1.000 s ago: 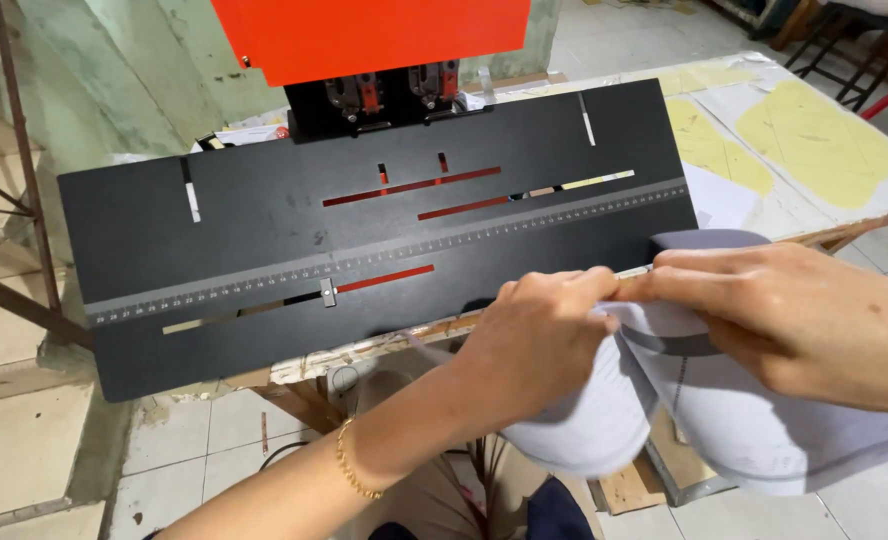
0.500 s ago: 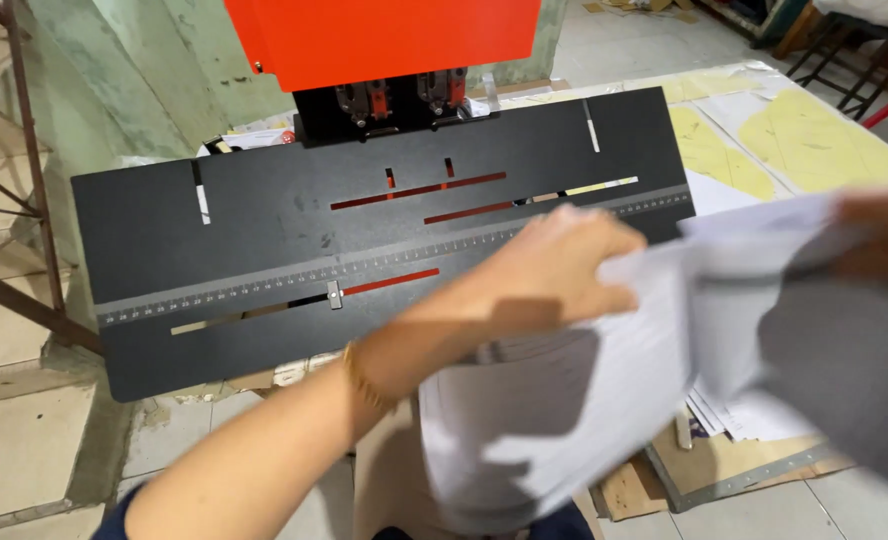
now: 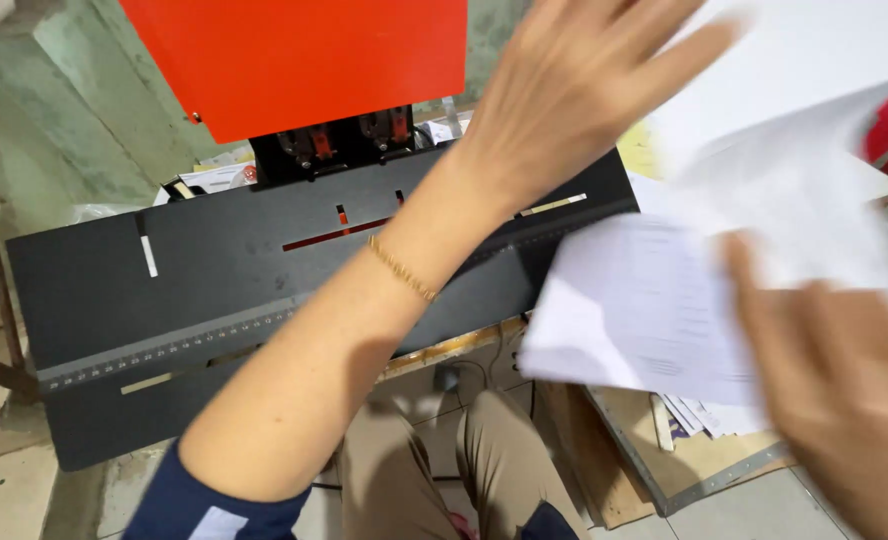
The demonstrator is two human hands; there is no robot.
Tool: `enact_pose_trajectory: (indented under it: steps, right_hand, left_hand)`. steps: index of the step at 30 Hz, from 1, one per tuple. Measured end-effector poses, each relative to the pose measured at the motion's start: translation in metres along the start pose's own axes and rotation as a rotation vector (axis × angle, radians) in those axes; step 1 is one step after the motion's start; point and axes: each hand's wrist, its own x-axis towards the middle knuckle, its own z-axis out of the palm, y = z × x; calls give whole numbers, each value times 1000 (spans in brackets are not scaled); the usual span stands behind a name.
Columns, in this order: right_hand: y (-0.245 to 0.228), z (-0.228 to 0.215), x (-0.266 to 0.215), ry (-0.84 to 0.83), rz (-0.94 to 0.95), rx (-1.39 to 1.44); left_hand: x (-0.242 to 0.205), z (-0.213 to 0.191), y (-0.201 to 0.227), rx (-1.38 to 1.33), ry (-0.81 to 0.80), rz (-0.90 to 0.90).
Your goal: The person aligns a stack of printed papers on a binding machine and presses down to create a staple binding. They then flip through the bound document to check the pages and repeat the process with another stack.
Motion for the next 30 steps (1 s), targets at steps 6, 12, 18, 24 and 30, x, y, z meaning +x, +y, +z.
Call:
enact_pose_trajectory:
  steps: [6, 12, 18, 24, 30]
  right_hand:
    - [-91, 1, 37, 56, 69, 383]
    - [-123, 10, 41, 185, 12, 585]
    - [-39, 67, 49, -122, 479, 1084]
    - [-42, 121, 81, -583, 888, 1938]
    - [-28, 83, 67, 70, 688, 1365]
  left_hand:
    - [-116, 9, 35, -101, -189, -184]
    - [-137, 0, 39, 63, -251, -177]
    - [-135, -19, 32, -82, -273, -507]
    - [-129, -22, 41, -79, -239, -518]
    - [-99, -29, 51, -240, -160, -233]
